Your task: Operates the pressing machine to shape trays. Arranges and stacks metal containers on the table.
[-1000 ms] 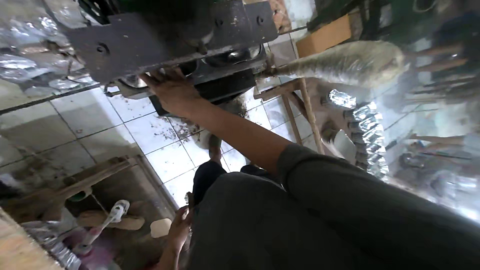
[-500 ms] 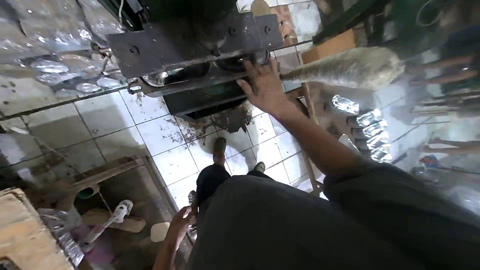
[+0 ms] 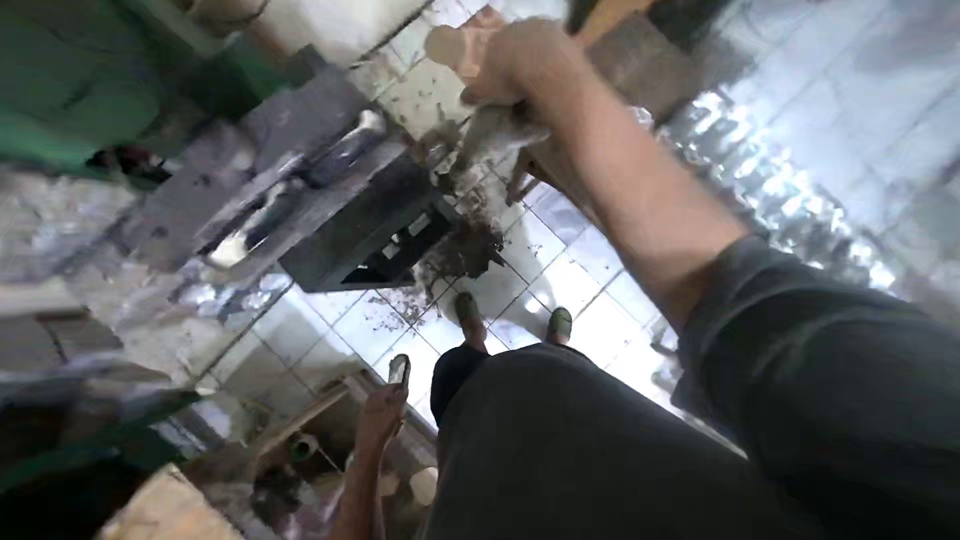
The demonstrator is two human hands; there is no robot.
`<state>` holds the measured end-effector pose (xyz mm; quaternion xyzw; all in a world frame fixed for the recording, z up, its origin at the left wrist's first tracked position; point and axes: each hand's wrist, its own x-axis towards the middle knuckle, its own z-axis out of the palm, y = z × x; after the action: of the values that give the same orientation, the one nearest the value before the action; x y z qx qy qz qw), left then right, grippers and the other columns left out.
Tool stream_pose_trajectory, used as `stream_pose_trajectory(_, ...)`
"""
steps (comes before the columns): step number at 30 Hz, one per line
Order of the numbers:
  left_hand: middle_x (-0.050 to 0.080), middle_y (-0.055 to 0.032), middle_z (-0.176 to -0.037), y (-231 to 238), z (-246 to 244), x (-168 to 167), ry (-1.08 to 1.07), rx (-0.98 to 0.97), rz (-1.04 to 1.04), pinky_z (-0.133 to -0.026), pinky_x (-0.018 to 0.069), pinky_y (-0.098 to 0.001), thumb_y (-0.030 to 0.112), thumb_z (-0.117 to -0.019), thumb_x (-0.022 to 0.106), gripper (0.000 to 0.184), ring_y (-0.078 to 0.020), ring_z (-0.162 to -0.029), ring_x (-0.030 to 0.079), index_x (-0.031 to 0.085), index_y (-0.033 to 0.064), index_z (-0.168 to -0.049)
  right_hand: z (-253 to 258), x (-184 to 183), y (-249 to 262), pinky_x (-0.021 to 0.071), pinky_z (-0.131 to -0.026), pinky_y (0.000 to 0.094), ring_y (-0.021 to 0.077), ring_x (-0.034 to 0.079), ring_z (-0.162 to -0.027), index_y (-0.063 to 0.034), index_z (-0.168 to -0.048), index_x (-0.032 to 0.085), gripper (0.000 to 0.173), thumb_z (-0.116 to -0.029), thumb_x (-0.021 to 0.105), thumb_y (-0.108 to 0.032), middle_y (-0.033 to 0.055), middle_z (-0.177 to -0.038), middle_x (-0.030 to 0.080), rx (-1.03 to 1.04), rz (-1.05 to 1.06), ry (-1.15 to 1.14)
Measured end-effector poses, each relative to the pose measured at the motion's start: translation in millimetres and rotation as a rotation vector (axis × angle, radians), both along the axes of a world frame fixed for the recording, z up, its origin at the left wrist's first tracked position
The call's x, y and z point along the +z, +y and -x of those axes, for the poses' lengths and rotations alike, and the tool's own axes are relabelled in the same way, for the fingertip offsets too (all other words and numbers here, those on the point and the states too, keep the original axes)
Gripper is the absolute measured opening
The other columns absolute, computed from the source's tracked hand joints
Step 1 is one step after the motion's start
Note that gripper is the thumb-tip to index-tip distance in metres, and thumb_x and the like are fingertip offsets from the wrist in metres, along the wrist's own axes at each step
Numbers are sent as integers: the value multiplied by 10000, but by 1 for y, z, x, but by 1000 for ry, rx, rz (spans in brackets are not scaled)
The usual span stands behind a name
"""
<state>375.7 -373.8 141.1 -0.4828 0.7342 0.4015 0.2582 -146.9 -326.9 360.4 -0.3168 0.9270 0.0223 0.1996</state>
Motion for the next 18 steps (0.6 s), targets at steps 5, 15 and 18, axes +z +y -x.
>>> stream_pose_trajectory(5, 696, -193, -1174, 27, 184, 35, 300, -431, 132, -935, 554, -514, 223, -1015, 627, 314, -292, -1026, 687, 687, 13, -1240, -83, -119, 225, 457, -998, 717, 474, 472, -1361, -221, -1510, 511, 760, -880, 702, -600, 192, -1514, 494, -219, 359, -141)
stream_pose_trajectory(15, 573, -150, -1460, 112, 569, 82, 581, -1204, 423, -1111, 438, -595, 357, -1017, 622, 399, -329, -1354, 544, 664, 99, -1318, -135, -390, 399, 415, -1051, 675, 414, 524, -1339, -215, -1443, 587, 693, -942, 530, -691, 147, -1387, 631, -1026, 257, -436)
stream_pose_trajectory(18, 553, -144, -1481, 138, 624, 59, 492, -1346, 452, -1106, 431, -615, 334, -1028, 599, 366, -347, -1345, 544, 684, 114, -1307, -142, -425, 410, 489, -992, 676, 382, 643, -1199, -237, -1285, 710, 755, -875, 480, -826, 123, -1228, 722, -1143, 285, -423)
